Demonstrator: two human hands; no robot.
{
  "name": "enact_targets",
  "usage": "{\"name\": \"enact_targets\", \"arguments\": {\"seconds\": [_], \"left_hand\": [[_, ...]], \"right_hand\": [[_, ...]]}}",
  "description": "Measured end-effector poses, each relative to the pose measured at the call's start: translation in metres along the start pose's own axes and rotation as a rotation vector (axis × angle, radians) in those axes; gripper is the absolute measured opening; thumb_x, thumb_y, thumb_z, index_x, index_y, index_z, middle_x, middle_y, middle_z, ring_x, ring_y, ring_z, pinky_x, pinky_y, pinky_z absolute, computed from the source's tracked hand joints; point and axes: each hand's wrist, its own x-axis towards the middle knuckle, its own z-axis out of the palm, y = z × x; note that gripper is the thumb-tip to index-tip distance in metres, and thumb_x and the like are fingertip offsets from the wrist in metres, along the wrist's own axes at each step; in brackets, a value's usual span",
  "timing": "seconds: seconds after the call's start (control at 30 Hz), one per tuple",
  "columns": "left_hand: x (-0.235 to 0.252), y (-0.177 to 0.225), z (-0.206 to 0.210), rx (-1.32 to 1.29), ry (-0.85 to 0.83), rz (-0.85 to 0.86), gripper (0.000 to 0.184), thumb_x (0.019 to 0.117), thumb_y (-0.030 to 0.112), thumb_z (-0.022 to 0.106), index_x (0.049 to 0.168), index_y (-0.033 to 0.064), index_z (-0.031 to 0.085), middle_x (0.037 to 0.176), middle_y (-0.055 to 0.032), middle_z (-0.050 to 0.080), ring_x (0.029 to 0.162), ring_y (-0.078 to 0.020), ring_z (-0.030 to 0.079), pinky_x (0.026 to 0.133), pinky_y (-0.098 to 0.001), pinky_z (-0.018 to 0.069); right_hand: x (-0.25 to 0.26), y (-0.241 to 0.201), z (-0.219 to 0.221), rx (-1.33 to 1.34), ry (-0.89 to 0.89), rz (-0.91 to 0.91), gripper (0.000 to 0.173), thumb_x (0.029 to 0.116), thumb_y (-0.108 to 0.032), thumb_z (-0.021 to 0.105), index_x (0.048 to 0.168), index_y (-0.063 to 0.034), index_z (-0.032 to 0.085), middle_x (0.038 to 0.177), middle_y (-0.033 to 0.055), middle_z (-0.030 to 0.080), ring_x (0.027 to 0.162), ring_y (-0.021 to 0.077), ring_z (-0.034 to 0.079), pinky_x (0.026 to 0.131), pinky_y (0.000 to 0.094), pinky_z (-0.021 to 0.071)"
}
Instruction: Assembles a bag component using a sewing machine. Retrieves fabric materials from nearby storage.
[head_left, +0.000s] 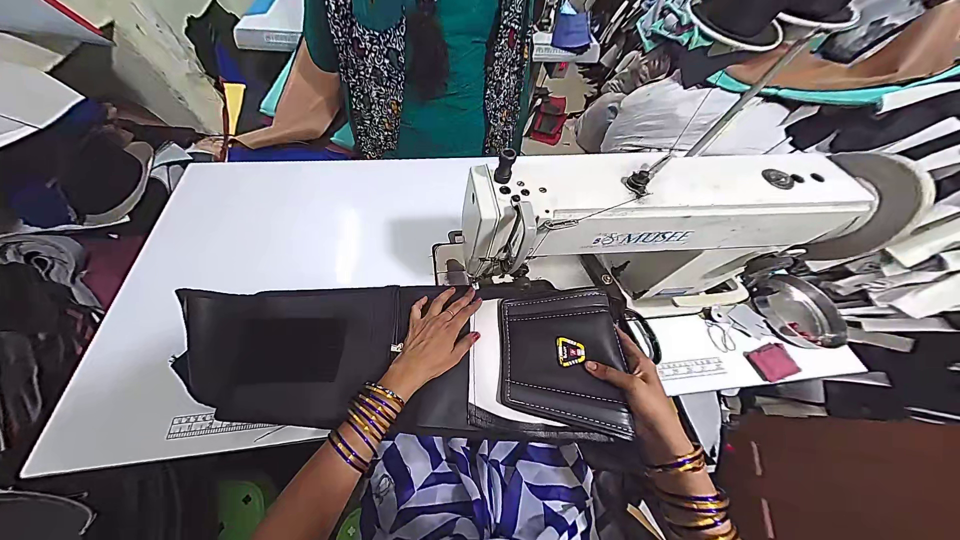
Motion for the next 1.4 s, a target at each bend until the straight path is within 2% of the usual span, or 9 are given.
{"name": "enact_targets", "arguments": {"seconds": [0.37,0.5,0.63,0.73,0.8,0.87,1.1,1.23,1.4], "left_hand": [[0.006,0.005,0.001,-0.021,0.012,-0.062,0.053,0.1057,0.045,0.044,0.154,0.0224,0.048,0.164,0.0054,0.038,0.156,-0.0293,0.022,0.117,-0.0693,0.0124],[0.011,0.007,-0.003,-0.002,-0.019,-0.088,0.053,0.1073,0.044,0.041,0.156,0.025,0.045,0.165,0.0043,0.036,0.157,-0.0304,0.019,0.117,-0.0708,0.0092],[-0.002,0.039,0.004,-0.032,-0.073,-0.12,0.072,0.1034,0.056,0.044,0.162,0.0179,0.031,0.17,-0.0135,0.019,0.158,-0.0414,0.005,0.114,-0.0796,-0.0031],[-0.015,0.065,0.023,0.003,-0.06,-0.12,0.089,0.0985,0.067,0.042,0.164,0.0094,0.023,0.172,-0.0105,0.015,0.159,-0.0339,0.006,0.117,-0.0748,-0.0039],[-0.014,0.066,0.026,0.017,-0.057,-0.118,0.089,0.0991,0.068,0.04,0.164,0.0094,0.023,0.172,-0.0066,0.016,0.159,-0.0327,0.006,0.117,-0.0744,-0.0034],[-0.015,0.065,0.028,0.023,-0.036,-0.11,0.087,0.0992,0.067,0.04,0.163,0.0095,0.026,0.171,-0.0054,0.02,0.159,-0.0358,0.009,0.116,-0.0751,-0.001],[-0.024,0.072,0.03,0.059,-0.032,-0.112,0.087,0.0987,0.069,0.039,0.163,0.0105,0.027,0.171,-0.0039,0.02,0.158,-0.0363,0.01,0.118,-0.0733,0.0028],[-0.032,0.079,0.036,0.059,-0.012,-0.112,0.086,0.0995,0.068,0.037,0.163,0.0112,0.027,0.171,-0.0035,0.021,0.158,-0.0369,0.011,0.118,-0.0724,0.0037],[-0.02,0.081,0.034,0.004,-0.002,-0.14,0.087,0.0985,0.067,0.043,0.162,0.0086,0.029,0.17,-0.0069,0.024,0.158,-0.0366,0.013,0.122,-0.0659,0.0072]], "right_hand": [[0.016,-0.009,-0.001,-0.047,-0.026,0.013,0.081,0.0793,0.007,0.067,0.154,-0.0008,0.035,0.131,0.0112,0.063,0.103,0.0037,0.068,0.085,0.0187,0.0577],[0.028,-0.013,-0.002,-0.091,-0.033,0.01,0.094,0.0788,0.009,0.07,0.16,-0.013,0.027,0.147,0.0147,0.05,0.112,0.0107,0.064,0.088,0.0251,0.0569],[0.038,-0.011,-0.006,-0.228,-0.066,-0.047,0.09,0.0794,0.0,0.076,0.158,-0.0106,0.033,0.146,0.0194,0.052,0.119,0.0174,0.062,0.097,0.0317,0.0544],[0.045,-0.022,-0.03,-0.669,-0.014,-0.211,0.065,0.0933,-0.031,0.071,0.146,0.0012,0.051,0.123,0.0254,0.067,0.108,0.0338,0.067,0.094,0.0534,0.0513],[0.047,-0.038,-0.051,-0.96,0.245,-0.325,0.044,0.0987,-0.026,0.068,0.125,0.0095,0.065,0.11,0.0366,0.066,0.1,0.0544,0.065,0.086,0.0718,0.0467],[0.06,-0.032,-0.066,-1.117,0.427,-0.305,0.035,0.1006,-0.018,0.064,0.115,0.0139,0.066,0.114,0.0425,0.06,0.108,0.0617,0.059,0.088,0.075,0.044],[0.069,0.003,-0.054,-1.188,0.497,-0.209,0.029,0.1024,-0.006,0.053,0.119,0.0136,0.065,0.126,0.0379,0.06,0.107,0.0569,0.064,0.086,0.0698,0.049],[0.068,-0.018,-0.065,-1.214,0.415,-0.217,0.024,0.0998,-0.007,0.059,0.107,0.0152,0.067,0.118,0.0397,0.061,0.105,0.0589,0.062,0.082,0.0724,0.0471],[0.009,-0.043,-0.023,-0.884,0.106,-0.711,0.024,0.0939,-0.012,0.063,0.104,0.0073,0.074,0.105,0.0276,0.072,0.099,0.0449,0.07,0.084,0.0627,0.0537]]}}
